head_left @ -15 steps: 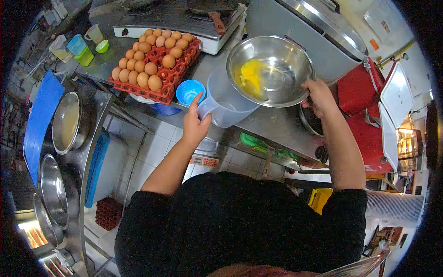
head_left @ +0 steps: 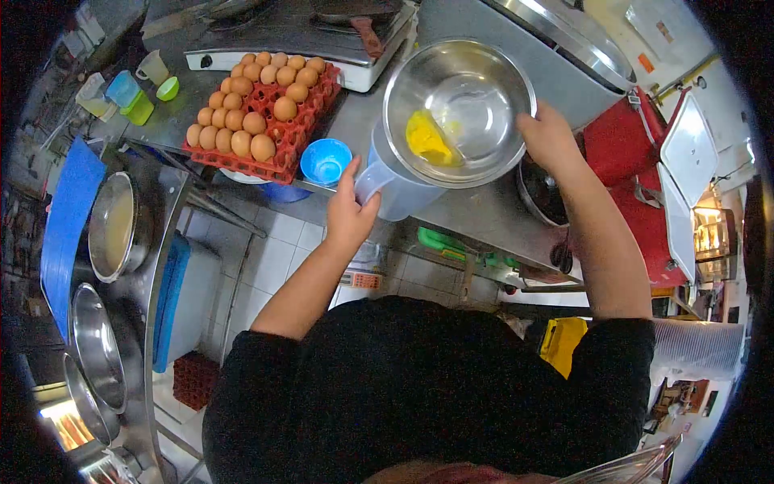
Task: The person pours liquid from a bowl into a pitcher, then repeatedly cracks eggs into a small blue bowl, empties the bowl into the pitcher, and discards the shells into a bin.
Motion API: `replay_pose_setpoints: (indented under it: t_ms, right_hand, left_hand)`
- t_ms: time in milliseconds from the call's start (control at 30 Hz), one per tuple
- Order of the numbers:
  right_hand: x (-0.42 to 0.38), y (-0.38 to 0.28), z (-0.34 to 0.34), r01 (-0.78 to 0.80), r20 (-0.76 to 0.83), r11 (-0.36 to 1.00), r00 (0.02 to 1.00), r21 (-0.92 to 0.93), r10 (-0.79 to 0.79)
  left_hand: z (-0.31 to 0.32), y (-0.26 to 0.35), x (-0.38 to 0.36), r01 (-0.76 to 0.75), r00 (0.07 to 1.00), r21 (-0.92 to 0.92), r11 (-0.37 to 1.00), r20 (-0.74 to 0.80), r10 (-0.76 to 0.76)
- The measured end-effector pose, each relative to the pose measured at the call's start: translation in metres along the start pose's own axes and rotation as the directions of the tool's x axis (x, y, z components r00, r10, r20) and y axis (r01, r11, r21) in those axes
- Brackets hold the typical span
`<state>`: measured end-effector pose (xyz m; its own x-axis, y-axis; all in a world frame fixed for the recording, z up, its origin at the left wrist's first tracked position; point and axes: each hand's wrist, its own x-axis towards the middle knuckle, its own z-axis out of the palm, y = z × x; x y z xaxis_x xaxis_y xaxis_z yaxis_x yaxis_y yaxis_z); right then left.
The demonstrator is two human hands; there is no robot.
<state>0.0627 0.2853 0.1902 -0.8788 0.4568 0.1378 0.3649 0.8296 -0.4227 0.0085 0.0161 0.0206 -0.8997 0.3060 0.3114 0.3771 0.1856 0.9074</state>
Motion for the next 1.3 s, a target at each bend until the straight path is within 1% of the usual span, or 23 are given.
replay_pose_setpoints:
  t_ms: [67,167,267,367,467,567,667,767,867,967,1067,1167,1267,1300]
  right_hand:
    - [-0.004,-0.014,-0.004,0.083,-0.058,0.996,0.995,-0.043,-0.085]
    - [-0.002,-0.018,-0.006,0.219,-0.136,0.945,0.957,-0.244,-0.257]
    - [-0.009,-0.038,-0.012,0.204,-0.126,0.927,0.959,-0.315,-0.254]
    - [-0.019,-0.044,-0.01,0.29,-0.18,0.903,0.916,-0.316,-0.358]
    - [-0.031,-0.059,-0.009,0.259,-0.137,0.87,0.929,-0.421,-0.343]
    - [-0.04,-0.068,-0.005,0.263,-0.119,0.829,0.924,-0.494,-0.363]
    - [-0.04,-0.06,0.001,0.341,-0.156,0.797,0.869,-0.499,-0.47]
    - [-0.039,-0.054,0.004,0.331,-0.202,0.811,0.859,-0.483,-0.47]
    - [-0.033,-0.045,0.006,0.24,-0.216,0.855,0.903,-0.46,-0.37]
    - [-0.026,-0.033,0.008,0.244,-0.27,0.865,0.882,-0.439,-0.386]
    - [-0.023,-0.026,0.008,0.207,-0.307,0.921,0.899,-0.331,-0.312]
    - [-0.025,-0.02,0.007,0.146,-0.362,0.952,0.901,-0.27,-0.24]
    - [-0.026,-0.008,0.007,0.077,-0.333,0.983,0.934,-0.169,-0.131]
    - [-0.027,-0.005,0.007,0.051,-0.319,0.989,0.943,-0.137,-0.093]
  left_hand:
    - [0.002,0.003,0.0,0.009,1.0,0.039,0.999,-0.013,-0.008]
    - [0.01,-0.013,0.002,-0.067,0.996,-0.008,0.998,-0.053,0.066]
    - [0.013,-0.021,0.003,0.003,1.0,-0.07,0.998,-0.024,-0.005]
    - [0.014,-0.005,0.003,-0.05,0.997,-0.02,0.999,-0.056,0.049]
    - [0.016,0.008,0.002,0.077,0.997,-0.081,0.994,0.006,-0.077]
    - [0.029,-0.012,0.003,0.052,0.998,-0.227,0.973,-0.009,-0.056]
    - [0.03,-0.004,0.003,0.076,0.996,-0.2,0.977,-0.028,-0.083]
    - [0.04,-0.024,0.005,-0.097,0.984,-0.111,0.989,-0.159,0.079]
    - [0.039,-0.019,0.003,-0.03,0.991,-0.122,0.992,-0.131,0.014]
    - [0.038,-0.012,0.001,-0.052,0.99,-0.179,0.983,-0.138,0.027]
    - [0.04,-0.023,-0.001,-0.088,0.983,-0.176,0.981,-0.175,0.056]
    - [0.035,-0.021,-0.005,-0.118,0.982,-0.092,0.989,-0.159,0.102]
    - [0.04,-0.024,-0.012,-0.091,0.984,-0.195,0.976,-0.171,0.058]
    - [0.041,-0.026,-0.014,-0.046,0.991,-0.203,0.978,-0.134,0.019]
